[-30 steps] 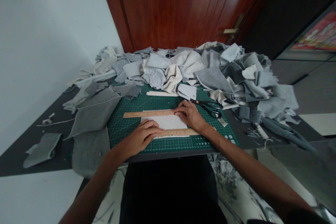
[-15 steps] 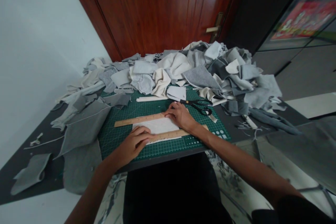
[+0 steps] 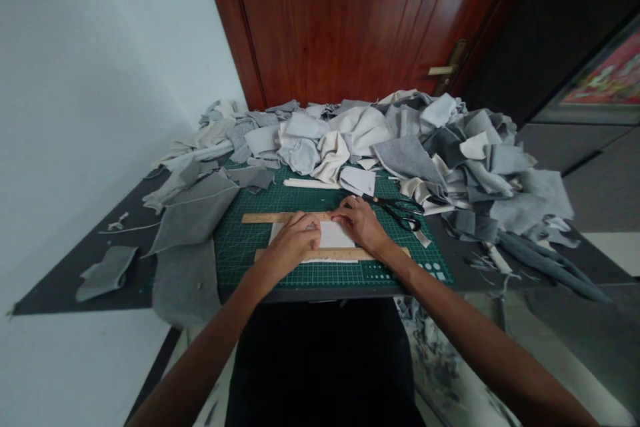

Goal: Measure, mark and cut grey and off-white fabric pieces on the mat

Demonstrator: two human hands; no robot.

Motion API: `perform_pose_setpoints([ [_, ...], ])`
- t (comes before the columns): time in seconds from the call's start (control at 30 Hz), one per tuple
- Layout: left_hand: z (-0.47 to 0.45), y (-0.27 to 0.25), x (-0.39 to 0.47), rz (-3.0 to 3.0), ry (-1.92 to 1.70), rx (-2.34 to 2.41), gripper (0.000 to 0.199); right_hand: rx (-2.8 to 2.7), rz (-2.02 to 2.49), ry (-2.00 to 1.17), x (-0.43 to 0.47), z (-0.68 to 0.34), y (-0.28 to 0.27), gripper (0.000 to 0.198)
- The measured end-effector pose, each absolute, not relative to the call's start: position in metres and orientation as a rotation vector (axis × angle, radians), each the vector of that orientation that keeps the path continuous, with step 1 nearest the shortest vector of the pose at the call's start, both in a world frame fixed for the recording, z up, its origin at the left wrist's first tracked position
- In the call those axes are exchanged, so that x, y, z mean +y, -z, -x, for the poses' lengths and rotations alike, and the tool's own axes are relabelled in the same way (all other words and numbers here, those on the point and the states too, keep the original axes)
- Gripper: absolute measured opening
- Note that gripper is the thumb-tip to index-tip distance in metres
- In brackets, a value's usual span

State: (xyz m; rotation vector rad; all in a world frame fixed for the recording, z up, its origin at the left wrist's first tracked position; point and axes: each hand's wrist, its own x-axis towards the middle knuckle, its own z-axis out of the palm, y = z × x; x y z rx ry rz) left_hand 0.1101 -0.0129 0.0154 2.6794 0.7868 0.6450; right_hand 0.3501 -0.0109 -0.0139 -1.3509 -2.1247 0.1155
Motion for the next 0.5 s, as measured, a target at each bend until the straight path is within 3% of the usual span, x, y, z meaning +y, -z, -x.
perform_pose_setpoints([
  [0.2, -0.118, 0.003, -0.02, -2.577, -0.898, 1.171, 0.029, -2.135, 1.345, -0.103, -0.012, -0.351, 0.013, 0.022],
  [0.5, -0.109, 0.013, -0.017, -2.606, -0.762, 1.202, 0.05, -2.16, 1.398, -0.056, -0.016, -0.35, 0.009, 0.026],
])
